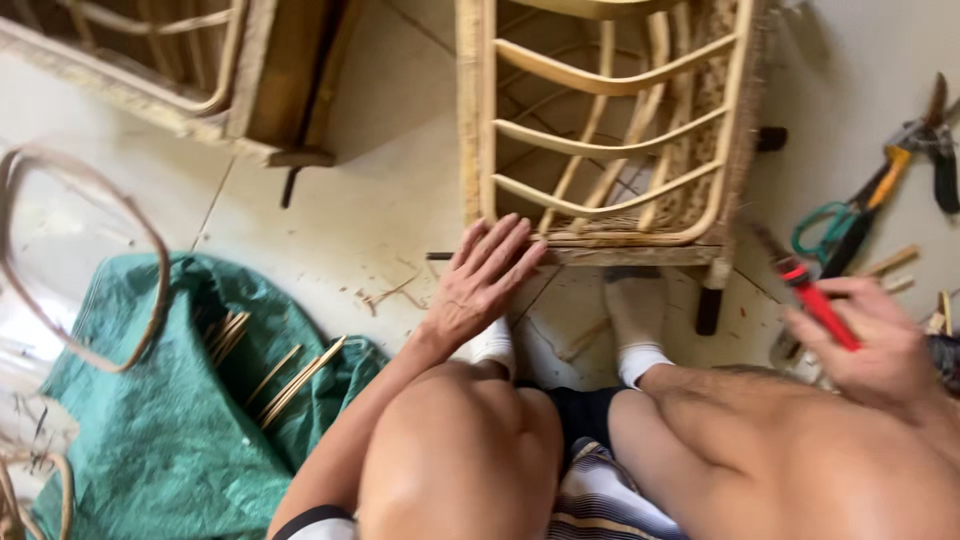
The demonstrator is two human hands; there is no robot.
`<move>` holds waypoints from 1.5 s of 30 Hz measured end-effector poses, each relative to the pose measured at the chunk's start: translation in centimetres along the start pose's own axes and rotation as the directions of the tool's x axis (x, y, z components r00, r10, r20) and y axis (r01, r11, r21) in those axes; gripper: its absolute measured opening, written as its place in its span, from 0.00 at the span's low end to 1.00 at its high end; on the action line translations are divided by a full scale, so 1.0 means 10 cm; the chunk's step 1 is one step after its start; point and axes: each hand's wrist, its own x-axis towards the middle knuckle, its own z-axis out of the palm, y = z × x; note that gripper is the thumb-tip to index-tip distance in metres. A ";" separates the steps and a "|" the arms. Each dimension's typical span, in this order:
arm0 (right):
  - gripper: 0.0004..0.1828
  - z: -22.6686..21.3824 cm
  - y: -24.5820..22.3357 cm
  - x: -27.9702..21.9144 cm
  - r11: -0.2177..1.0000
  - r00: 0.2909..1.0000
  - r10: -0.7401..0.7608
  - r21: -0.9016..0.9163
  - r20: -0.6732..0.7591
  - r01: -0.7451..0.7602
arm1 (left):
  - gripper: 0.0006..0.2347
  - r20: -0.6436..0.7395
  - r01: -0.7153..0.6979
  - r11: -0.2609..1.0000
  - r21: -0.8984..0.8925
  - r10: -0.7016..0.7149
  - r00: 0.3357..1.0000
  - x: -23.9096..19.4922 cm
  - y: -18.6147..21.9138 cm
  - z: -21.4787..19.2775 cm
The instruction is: The person inserts a curved bamboo strip into a wooden mold, taps it into place with a hammer, and applies glue along the strip's edge. The person then uses pliers to press the strip and continues applying glue along the perimeter of the basket frame.
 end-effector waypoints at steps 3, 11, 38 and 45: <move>0.12 0.12 -0.03 0.03 0.997 0.997 -0.050 0.062 0.061 0.046 | 0.29 0.030 -0.006 0.999 0.050 0.005 1.000 0.11 0.00 0.00; 0.11 0.28 -0.08 0.01 0.931 0.963 0.249 0.247 0.107 -0.268 | 0.29 0.038 0.029 0.995 0.093 -0.032 0.999 0.23 0.09 -0.01; 0.28 -0.61 0.44 1.76 0.724 0.798 -0.069 -0.521 0.598 0.453 | 0.28 0.192 -0.234 0.967 0.098 0.213 0.958 0.62 0.25 0.49; 0.25 -0.64 0.34 2.13 0.751 0.694 -0.118 -0.393 0.710 0.530 | 0.29 0.181 -0.178 0.978 0.111 0.156 0.971 0.66 0.26 0.40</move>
